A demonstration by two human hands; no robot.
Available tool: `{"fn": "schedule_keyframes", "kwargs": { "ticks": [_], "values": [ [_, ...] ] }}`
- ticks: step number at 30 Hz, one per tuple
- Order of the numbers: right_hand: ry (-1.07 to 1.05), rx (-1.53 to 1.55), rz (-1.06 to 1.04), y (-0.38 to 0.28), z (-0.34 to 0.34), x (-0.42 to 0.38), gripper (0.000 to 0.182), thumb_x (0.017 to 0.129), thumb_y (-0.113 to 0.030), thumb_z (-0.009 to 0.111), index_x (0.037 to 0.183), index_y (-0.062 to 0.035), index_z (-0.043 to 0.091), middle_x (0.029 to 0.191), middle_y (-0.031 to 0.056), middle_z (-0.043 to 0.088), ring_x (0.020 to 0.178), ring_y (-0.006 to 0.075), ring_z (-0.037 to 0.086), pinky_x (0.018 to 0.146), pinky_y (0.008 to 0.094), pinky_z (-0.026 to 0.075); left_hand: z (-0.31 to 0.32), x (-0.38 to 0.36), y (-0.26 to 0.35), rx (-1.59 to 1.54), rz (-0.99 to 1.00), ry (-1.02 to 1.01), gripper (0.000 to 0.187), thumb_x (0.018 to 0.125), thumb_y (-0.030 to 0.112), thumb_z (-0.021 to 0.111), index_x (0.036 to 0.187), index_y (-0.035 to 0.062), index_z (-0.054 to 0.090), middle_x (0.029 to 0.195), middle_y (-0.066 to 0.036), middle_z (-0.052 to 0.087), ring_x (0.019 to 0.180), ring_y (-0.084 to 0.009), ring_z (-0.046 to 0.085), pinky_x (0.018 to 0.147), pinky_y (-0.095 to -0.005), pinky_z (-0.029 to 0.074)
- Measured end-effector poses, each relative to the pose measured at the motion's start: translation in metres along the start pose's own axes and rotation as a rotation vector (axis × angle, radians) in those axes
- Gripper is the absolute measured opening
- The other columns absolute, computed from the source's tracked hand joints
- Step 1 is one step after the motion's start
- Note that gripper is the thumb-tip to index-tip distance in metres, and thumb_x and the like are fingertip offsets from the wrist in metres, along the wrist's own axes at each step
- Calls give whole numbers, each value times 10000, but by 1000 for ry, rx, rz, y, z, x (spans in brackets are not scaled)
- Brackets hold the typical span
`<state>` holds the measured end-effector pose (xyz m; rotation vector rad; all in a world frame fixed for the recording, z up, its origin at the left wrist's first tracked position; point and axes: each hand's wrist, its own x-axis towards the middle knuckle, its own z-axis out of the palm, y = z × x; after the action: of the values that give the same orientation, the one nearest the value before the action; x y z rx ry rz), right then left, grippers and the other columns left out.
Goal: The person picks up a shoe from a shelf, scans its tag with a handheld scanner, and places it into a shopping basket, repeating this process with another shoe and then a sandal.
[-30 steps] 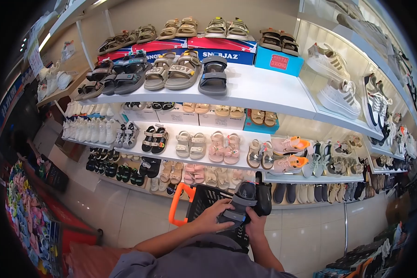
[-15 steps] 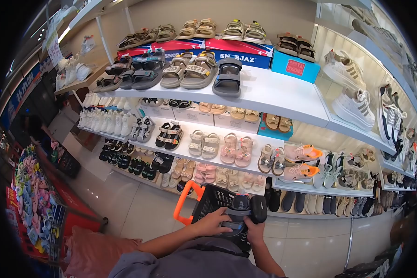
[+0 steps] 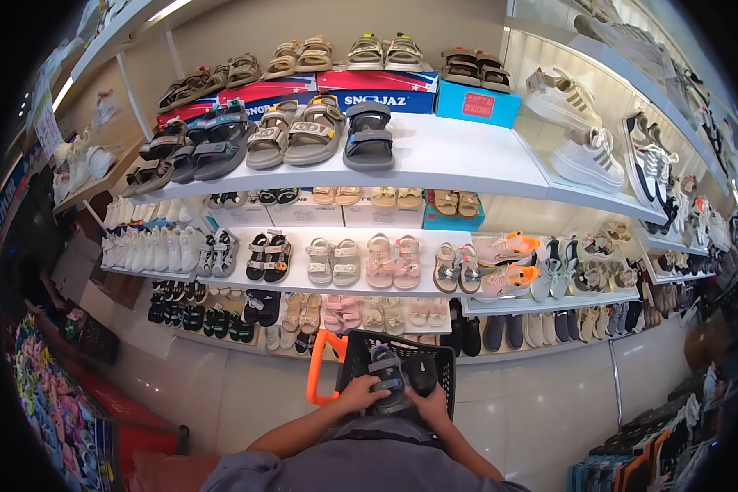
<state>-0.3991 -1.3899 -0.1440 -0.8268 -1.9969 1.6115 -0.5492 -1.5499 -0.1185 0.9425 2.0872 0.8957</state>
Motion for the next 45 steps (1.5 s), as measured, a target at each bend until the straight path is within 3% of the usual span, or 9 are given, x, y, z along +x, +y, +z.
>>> {"fn": "schedule_keyframes", "kwargs": {
  "ticks": [2,4,9,13,23,27,32,34,45],
  "values": [
    [-5,10,58,-16,3,-9,286,752,-164,783,917,-13,605,733,34,642,586,94,586,527,264,465,7,7,-35,106,31,-7,435,772,451,710,929,50,651,893,-170,635,854,-321,632,725,-410,490],
    [4,-59,10,-8,9,-15,290,752,-170,783,911,-8,603,728,35,646,582,99,596,530,266,470,10,10,-58,194,-119,-162,433,773,481,693,910,72,659,948,-186,646,890,-336,637,743,-438,489],
    [-1,-146,61,-15,18,-27,295,759,-220,780,898,2,644,734,52,667,599,117,627,566,276,495,41,22,-125,380,-171,-300,491,784,476,671,1024,50,624,1035,-181,653,1010,-342,622,854,-439,490],
    [-62,-148,253,-38,23,-36,320,751,-228,790,912,0,633,756,55,672,623,120,636,588,279,504,51,22,-143,388,-120,-311,472,776,446,685,1021,47,625,1044,-198,644,1008,-349,619,867,-444,489],
    [-141,-278,162,-28,43,-30,432,730,-294,807,992,-2,626,825,76,687,667,143,656,641,301,522,69,29,-181,248,-93,-218,448,771,375,689,1074,54,610,1081,-207,626,1023,-357,607,869,-445,492],
    [-159,-353,124,-36,49,-23,476,719,-337,808,1019,-14,629,852,88,690,748,172,671,688,319,520,80,37,-199,401,-198,-226,432,777,377,679,1091,84,631,1068,-211,621,1013,-363,599,871,-443,483],
    [-223,-377,142,-52,52,-16,469,714,-336,806,1024,-25,643,867,111,690,830,202,667,754,339,513,35,36,-142,300,-141,-238,370,788,350,660,1053,92,653,1012,-166,655,977,-338,618,858,-437,488],
    [-218,-360,145,-53,52,-13,463,713,-331,806,1016,-21,644,867,113,690,830,203,668,751,338,513,22,41,-121,163,-56,-90,267,788,296,633,932,77,687,979,-171,665,952,-335,632,837,-445,496],
    [-179,-238,67,-45,56,-6,465,714,-287,800,1040,-5,625,897,125,690,810,193,660,732,338,515,-124,47,50,9,299,246,234,864,221,620,1007,37,643,911,-147,667,839,-291,657,747,-384,511]
  ]
}}
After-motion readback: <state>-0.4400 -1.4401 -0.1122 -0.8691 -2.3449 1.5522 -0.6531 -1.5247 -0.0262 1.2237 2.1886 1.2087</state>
